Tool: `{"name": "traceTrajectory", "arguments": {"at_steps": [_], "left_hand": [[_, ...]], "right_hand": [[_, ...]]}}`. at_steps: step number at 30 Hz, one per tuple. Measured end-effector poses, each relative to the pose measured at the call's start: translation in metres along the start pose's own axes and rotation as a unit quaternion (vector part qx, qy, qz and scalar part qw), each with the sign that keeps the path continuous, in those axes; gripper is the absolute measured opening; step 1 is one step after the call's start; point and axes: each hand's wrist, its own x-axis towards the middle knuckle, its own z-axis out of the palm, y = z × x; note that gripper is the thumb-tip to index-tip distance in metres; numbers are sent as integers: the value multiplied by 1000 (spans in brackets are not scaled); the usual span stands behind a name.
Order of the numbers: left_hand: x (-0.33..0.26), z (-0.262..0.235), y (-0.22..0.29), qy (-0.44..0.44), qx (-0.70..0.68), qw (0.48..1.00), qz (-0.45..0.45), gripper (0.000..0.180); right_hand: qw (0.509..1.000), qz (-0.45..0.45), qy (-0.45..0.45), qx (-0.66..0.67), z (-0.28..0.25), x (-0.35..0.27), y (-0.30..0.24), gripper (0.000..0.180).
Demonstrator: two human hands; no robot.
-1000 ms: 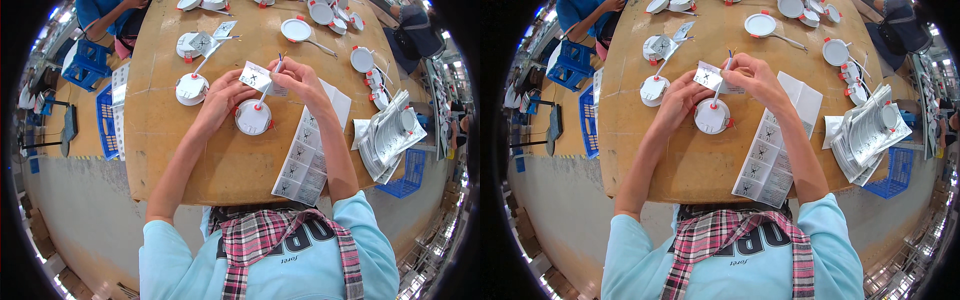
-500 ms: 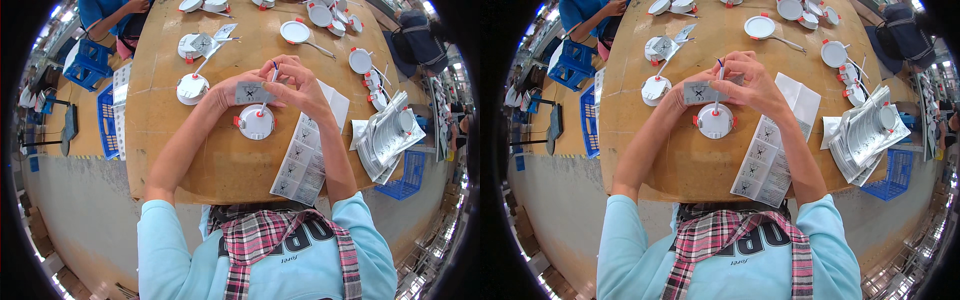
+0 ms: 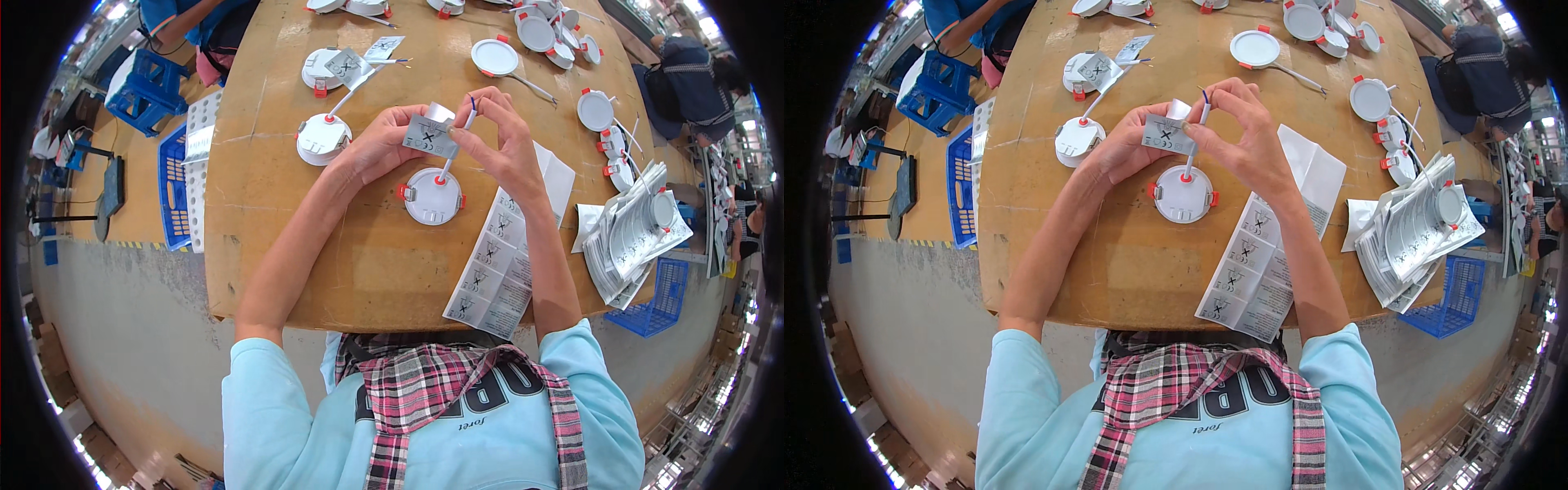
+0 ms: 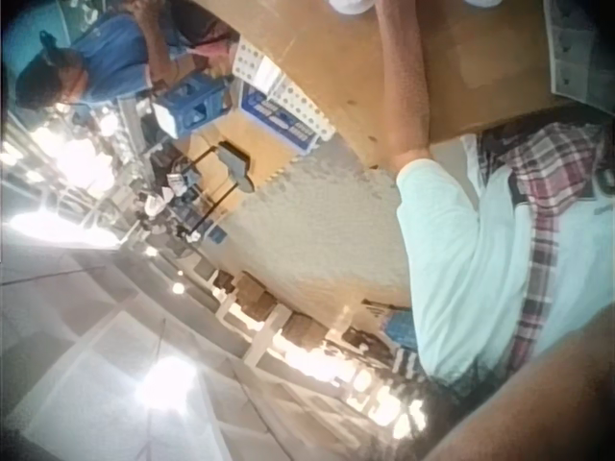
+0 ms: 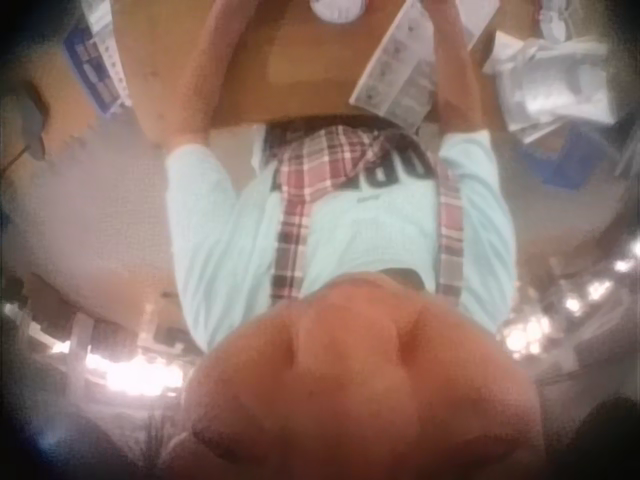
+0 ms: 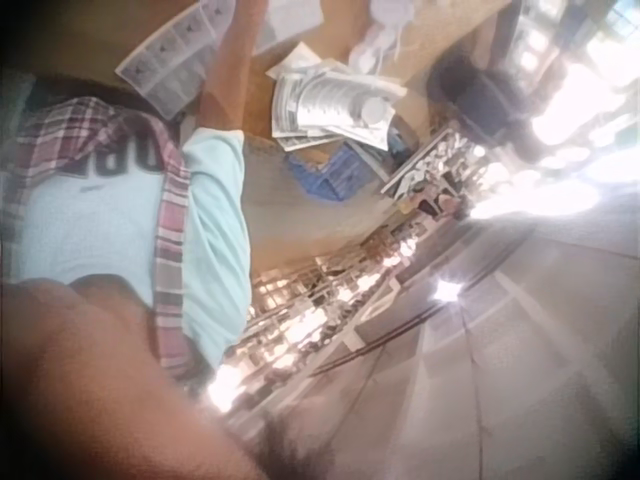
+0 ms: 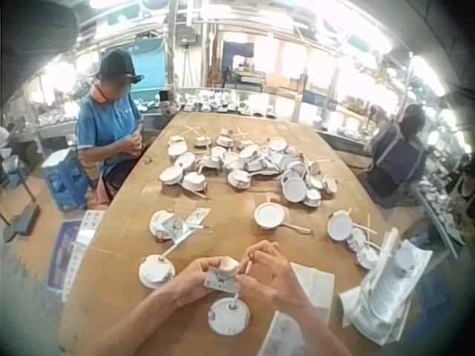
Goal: The worker is assembling circular LED lighting fixtures and applying technical/regulatory labels to the wiring and bases.
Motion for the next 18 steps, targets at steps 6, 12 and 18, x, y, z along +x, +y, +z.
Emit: {"name": "traceTrajectory", "arguments": {"at_steps": [6, 12, 18], "left_hand": [[-5, 1, -1, 28, 6, 999, 43, 25], [-11, 2, 3, 73, 74, 990, 92, 20], [-14, 10, 8, 129, 138, 977, 103, 24]], "right_hand": [[999, 40, 5, -4, 0, 0, 4, 15], [994, 96, 19, 47, 5, 0, 11, 17], [990, 128, 23, 63, 4, -1, 12, 18]]}}
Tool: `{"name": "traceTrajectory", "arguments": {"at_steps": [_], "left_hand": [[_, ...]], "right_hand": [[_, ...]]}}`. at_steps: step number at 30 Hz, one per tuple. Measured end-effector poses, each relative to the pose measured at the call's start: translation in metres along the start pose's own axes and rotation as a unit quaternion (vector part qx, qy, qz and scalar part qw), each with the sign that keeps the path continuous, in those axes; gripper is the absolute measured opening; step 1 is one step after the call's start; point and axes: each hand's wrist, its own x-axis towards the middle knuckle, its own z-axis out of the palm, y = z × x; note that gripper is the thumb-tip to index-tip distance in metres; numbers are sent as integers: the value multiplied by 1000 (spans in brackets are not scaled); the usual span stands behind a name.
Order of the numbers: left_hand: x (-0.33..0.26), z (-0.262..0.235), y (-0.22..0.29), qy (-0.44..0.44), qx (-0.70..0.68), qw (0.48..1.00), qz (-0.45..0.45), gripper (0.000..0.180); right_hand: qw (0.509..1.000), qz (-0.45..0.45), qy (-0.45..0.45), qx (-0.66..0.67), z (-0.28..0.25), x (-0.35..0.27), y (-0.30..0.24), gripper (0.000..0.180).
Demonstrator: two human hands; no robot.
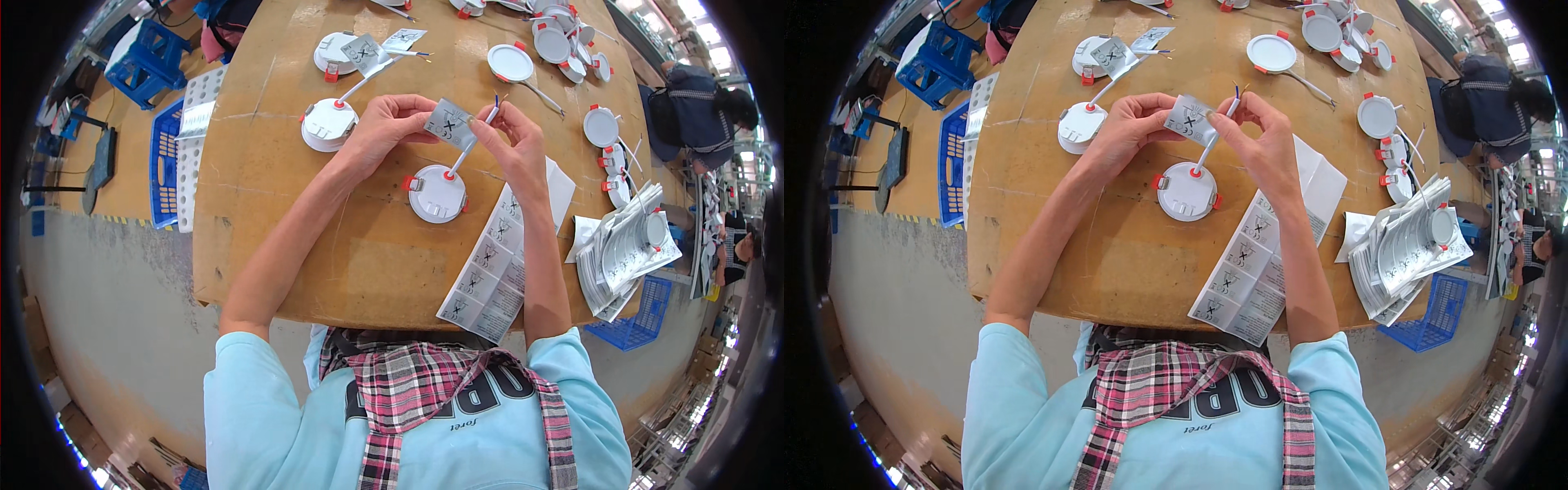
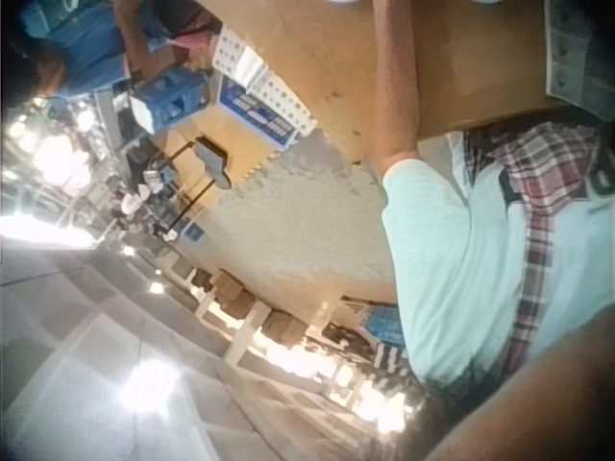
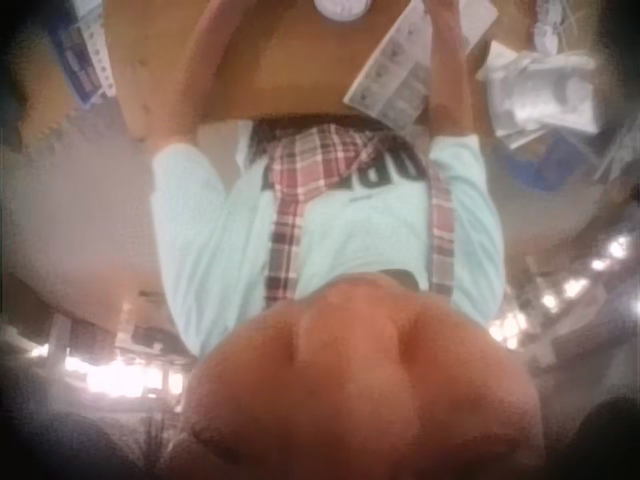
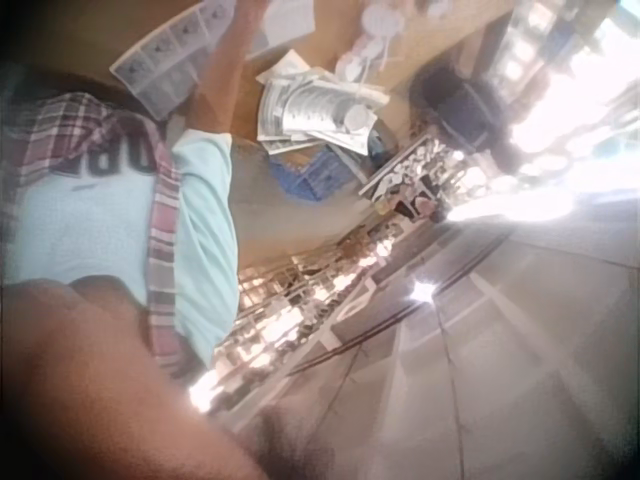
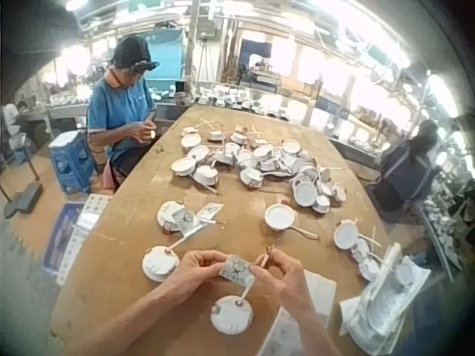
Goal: The worker is assembling circular LED lighting fixtures and applying technical/regulatory labels to the wiring and bases.
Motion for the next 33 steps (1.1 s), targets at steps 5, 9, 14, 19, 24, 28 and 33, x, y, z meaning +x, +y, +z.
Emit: {"name": "traceTrajectory", "arguments": {"at_steps": [5, 9, 14, 19, 24, 28, 33], "left_hand": [[-2, -3, 0, 0, 5, 1000, 3, 24], [-3, -3, -2, -11, 13, 1000, 5, 26], [-3, -5, -1, -21, 13, 1000, 0, 28], [-4, -4, 2, -16, 26, 1000, 4, 30], [-4, -5, 3, -18, 21, 1000, 7, 31], [-4, -5, 4, -21, 22, 1000, 3, 31], [-4, -5, 4, -23, 14, 1000, 3, 30]], "right_hand": [[1000, 25, -1, 4, 1, -1, -1, 17], [999, 31, 0, 17, 1, -1, 1, 16], [999, 38, 4, 24, 2, -1, 2, 15], [999, 47, 4, 23, 3, -1, 1, 15], [999, 45, 5, 30, 3, -1, 2, 15], [998, 45, 7, 37, 3, -1, 3, 15], [998, 47, 5, 39, 3, -1, 4, 15]]}}
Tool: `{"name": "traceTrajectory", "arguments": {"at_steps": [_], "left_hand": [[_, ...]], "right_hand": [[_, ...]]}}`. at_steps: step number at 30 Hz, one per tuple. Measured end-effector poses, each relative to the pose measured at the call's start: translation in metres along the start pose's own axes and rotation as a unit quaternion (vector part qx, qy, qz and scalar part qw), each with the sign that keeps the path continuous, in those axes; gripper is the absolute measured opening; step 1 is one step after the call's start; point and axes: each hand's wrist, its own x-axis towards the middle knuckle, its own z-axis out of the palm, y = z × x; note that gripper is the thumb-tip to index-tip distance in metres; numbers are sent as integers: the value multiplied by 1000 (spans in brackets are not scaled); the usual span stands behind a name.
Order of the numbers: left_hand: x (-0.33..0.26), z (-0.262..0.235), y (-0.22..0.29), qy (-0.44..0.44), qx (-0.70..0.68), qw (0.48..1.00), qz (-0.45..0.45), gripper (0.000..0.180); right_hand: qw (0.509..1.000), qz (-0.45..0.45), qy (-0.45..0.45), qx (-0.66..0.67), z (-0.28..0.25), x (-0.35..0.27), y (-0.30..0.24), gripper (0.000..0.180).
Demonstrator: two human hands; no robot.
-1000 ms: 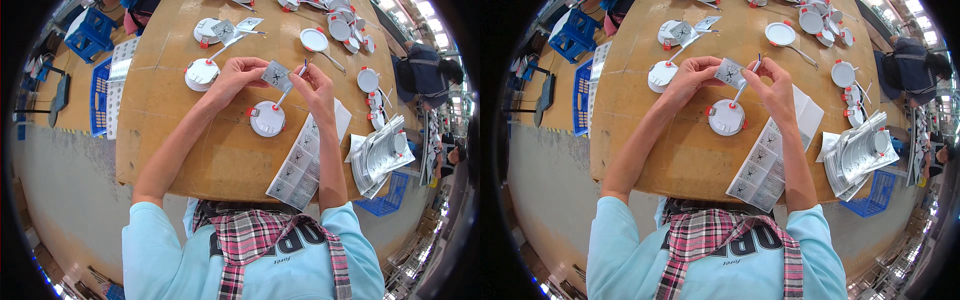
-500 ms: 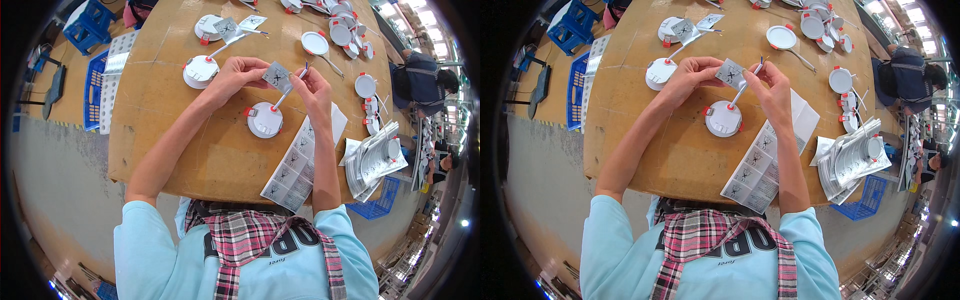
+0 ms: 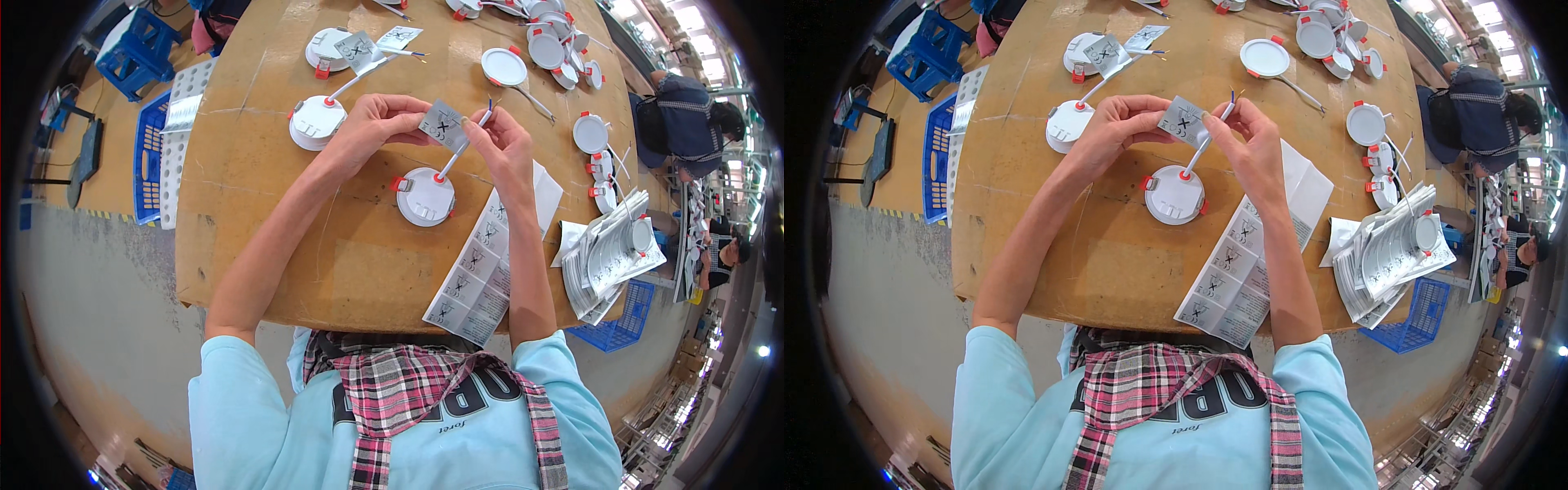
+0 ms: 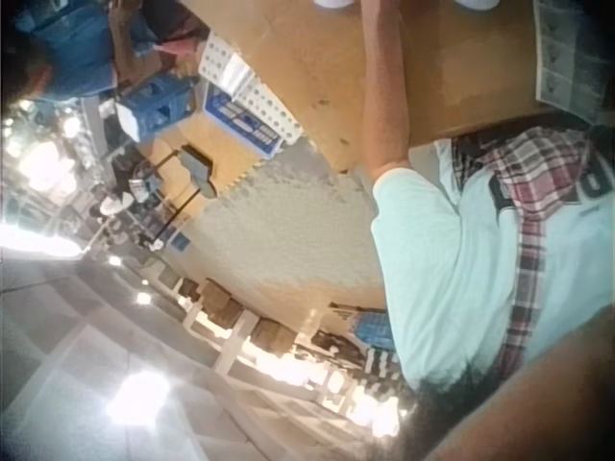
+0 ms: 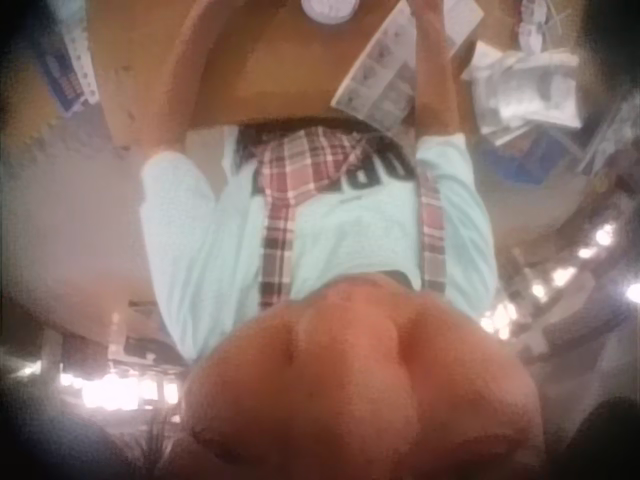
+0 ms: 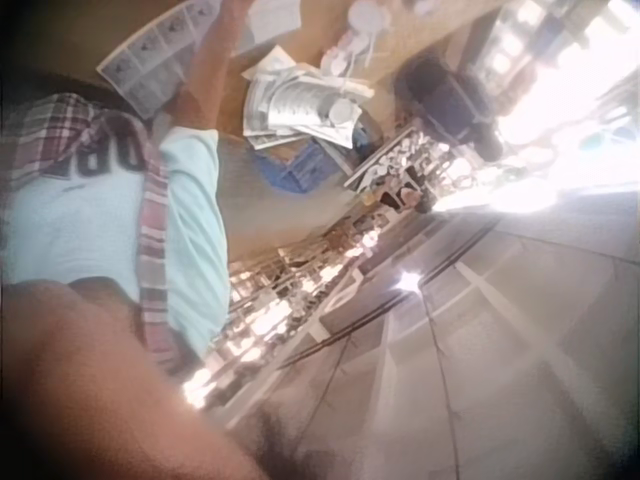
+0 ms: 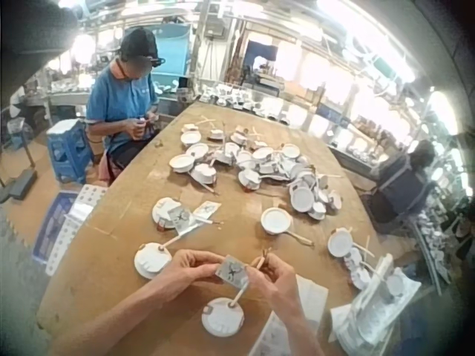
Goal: The worker is assembling circular LED lighting fixtures and applying technical/regulatory labels to the wiring and bases.
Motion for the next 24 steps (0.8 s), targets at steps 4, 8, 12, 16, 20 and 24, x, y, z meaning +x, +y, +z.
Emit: {"name": "traceTrajectory", "arguments": {"at_steps": [4, 8, 12, 16, 20, 24], "left_hand": [[-2, 3, 5, -3, -5, 1000, 6, 29], [-2, 3, 4, 0, 3, 1000, 4, 29], [-2, 4, 5, -2, 4, 1000, 5, 30], [-3, 6, 9, 6, 3, 1000, 1, 30], [-3, 3, 9, 17, 4, 1000, -8, 30], [-1, 1, 6, 16, -42, 999, -3, 33]], "right_hand": [[1000, -2, -1, 5, 0, 0, 1, 15], [1000, -4, 1, 8, 0, 0, 3, 14], [1000, 3, 0, 8, 1, 0, 0, 15], [1000, 2, 8, -3, 1, 0, 0, 15], [1000, 8, 10, 4, 0, 0, 0, 15], [1000, 1, 6, 10, 0, 0, 1, 15]]}}
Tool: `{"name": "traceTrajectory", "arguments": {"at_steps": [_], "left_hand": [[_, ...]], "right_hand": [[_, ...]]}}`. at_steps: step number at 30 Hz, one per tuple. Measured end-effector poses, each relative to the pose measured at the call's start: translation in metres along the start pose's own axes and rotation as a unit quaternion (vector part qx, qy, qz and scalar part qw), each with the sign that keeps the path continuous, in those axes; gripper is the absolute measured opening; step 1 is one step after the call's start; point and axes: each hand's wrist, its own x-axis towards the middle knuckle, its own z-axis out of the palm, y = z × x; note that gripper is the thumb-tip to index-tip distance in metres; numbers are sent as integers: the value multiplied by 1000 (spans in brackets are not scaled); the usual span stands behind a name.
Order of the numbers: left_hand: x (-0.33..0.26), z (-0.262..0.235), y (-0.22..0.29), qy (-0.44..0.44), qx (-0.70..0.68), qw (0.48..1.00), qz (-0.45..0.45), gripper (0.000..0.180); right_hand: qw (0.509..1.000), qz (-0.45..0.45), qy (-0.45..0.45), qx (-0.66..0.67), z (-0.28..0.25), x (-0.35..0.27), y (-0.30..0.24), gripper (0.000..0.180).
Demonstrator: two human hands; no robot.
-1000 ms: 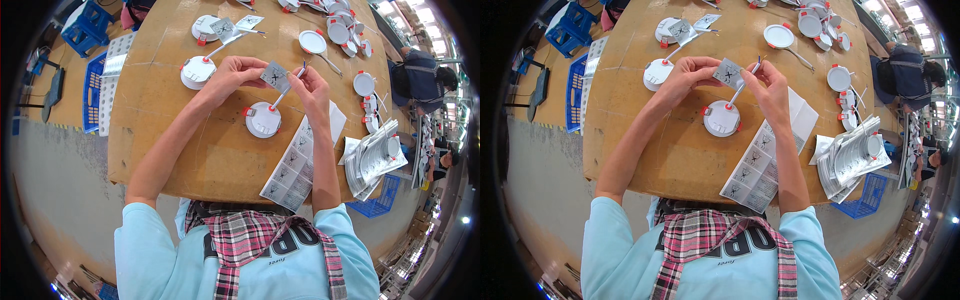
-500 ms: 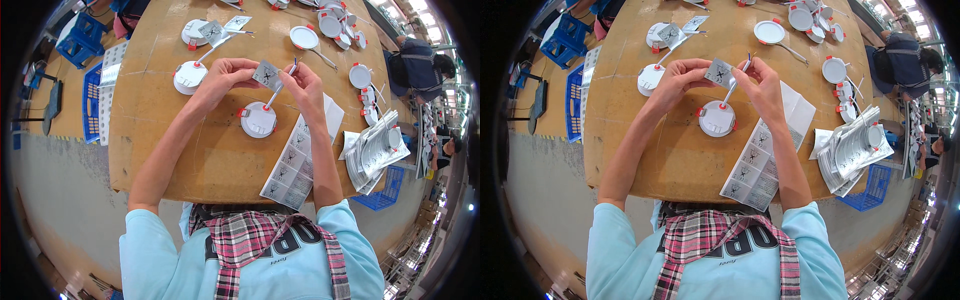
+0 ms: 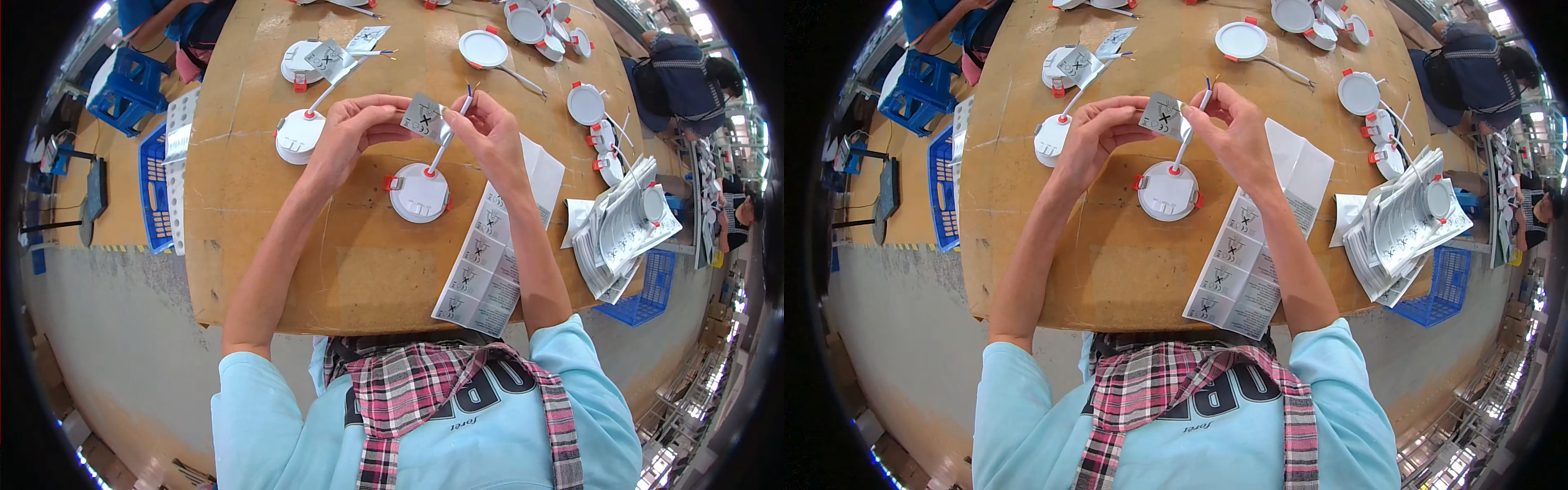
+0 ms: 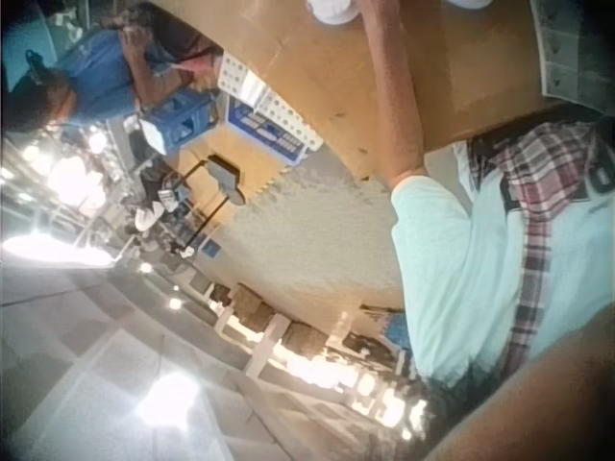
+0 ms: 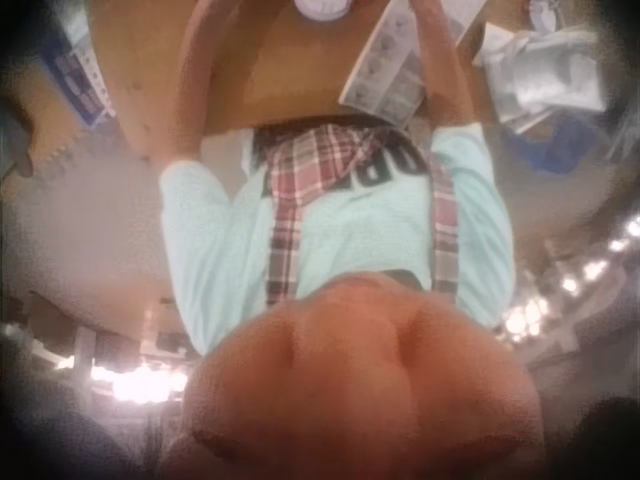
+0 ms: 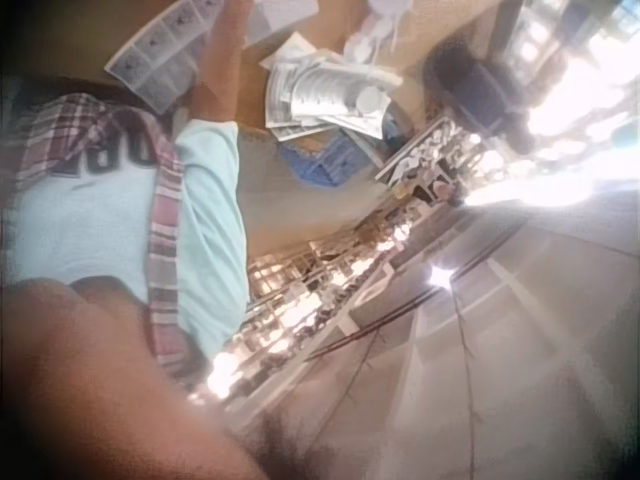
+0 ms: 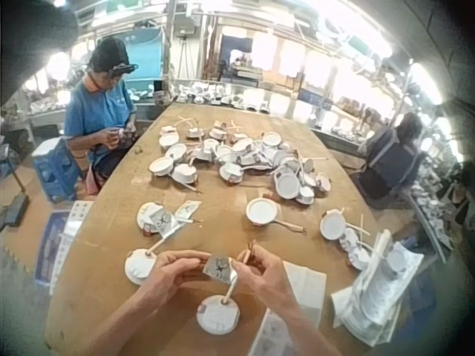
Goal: The worker is assembling circular LED lighting fixtures and applying technical/regulatory labels to the wiring and bases.
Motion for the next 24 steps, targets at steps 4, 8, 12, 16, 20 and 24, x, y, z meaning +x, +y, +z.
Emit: {"name": "traceTrajectory", "arguments": {"at_steps": [4, 8, 12, 16, 20, 24], "left_hand": [[0, 4, 4, 20, -14, 1000, -18, 39], [-1, 13, -2, 41, 44, 998, -3, 38], [-1, 15, -5, 81, 115, 990, 21, 28], [-3, 18, -4, 103, 120, 987, 28, 22], [-3, 20, -3, 104, 111, 988, 35, 21], [-3, 19, -3, 110, 118, 986, 37, 19]], "right_hand": [[1000, 3, -2, -2, 1, -1, -3, 15], [1000, 1, -3, 0, 1, -1, -1, 15], [1000, -7, -9, -7, 3, -2, -5, 15], [999, -38, -10, -20, 4, -1, -2, 15], [998, -58, 7, -21, 7, -2, -2, 14], [1000, -23, 13, -2, 11, -4, 0, 14]]}}
